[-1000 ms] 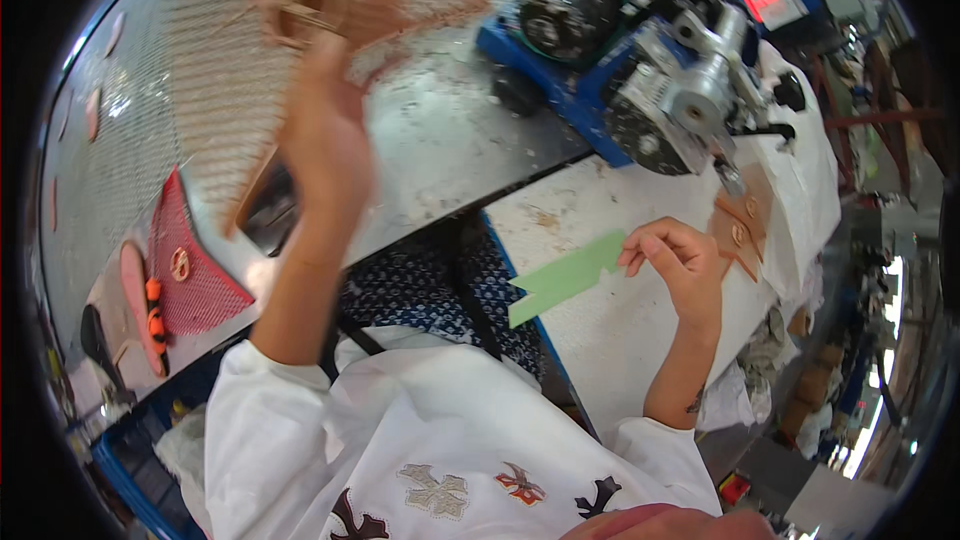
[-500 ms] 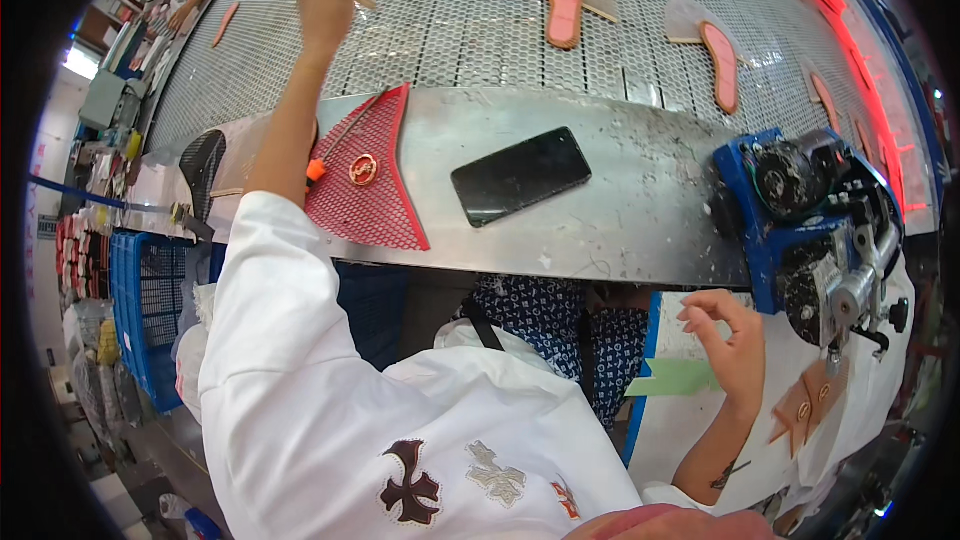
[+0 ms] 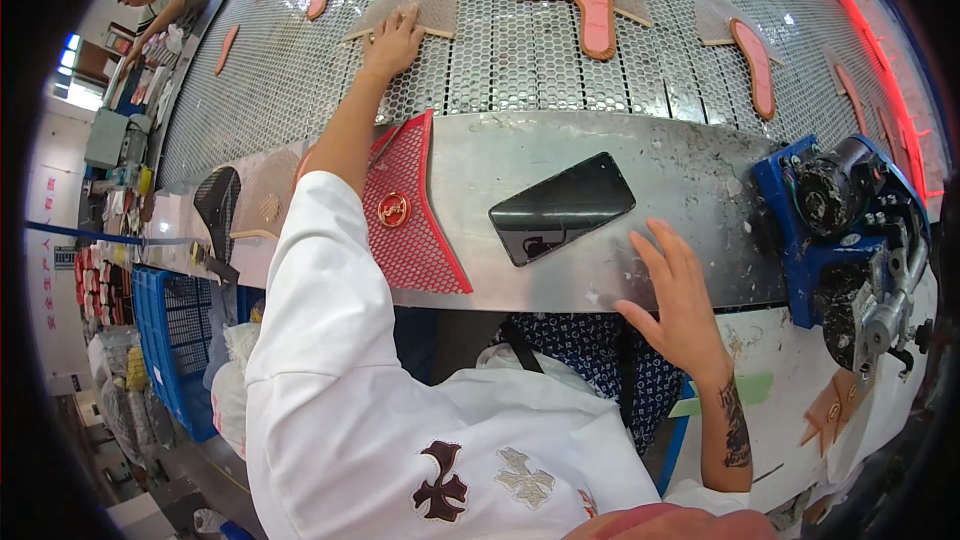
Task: The person assembles a mesh handbag by hand, attaching a strap and a metal logo emblem. They repeatedly pick up the bag, align the strap and emblem, and place the bag on the workbench. The person also handles a smartphone and other small parts on the table.
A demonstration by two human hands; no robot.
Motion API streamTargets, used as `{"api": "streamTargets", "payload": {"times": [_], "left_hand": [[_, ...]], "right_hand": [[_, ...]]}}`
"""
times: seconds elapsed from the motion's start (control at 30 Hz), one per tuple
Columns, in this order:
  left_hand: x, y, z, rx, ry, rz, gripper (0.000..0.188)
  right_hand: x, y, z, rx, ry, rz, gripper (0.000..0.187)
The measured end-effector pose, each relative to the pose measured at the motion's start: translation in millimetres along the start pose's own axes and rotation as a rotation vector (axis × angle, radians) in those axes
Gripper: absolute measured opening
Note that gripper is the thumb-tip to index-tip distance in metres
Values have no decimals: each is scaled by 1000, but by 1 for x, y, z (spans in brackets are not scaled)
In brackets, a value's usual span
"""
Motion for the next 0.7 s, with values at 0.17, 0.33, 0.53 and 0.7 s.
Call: {"api": "streamTargets", "payload": {"times": [0.17, 0.33, 0.53, 0.7], "left_hand": [[-26, -19, 41, 139, -202, -316, 60], [0, -12, 214, -433, 223, -275, 83], [4, -39, 262, -589, 289, -243, 116], [9, -73, 299, -707, 234, -81, 127]], "right_hand": [[17, -16, -14, -40, 265, 16, 74], [20, -17, -23, -51, 233, -41, 75], [25, -15, -21, -68, 360, -116, 62], [31, -10, -25, -31, 377, -105, 63]]}}
Point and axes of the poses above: each hand's wrist, its own y-axis away from the middle knuckle, its own x-axis out of the palm, z = x × y, the point moved 9 cm from there along -y, towards the middle knuckle, and after that the axes turned 14 degrees about z, right-handed, at the moved point
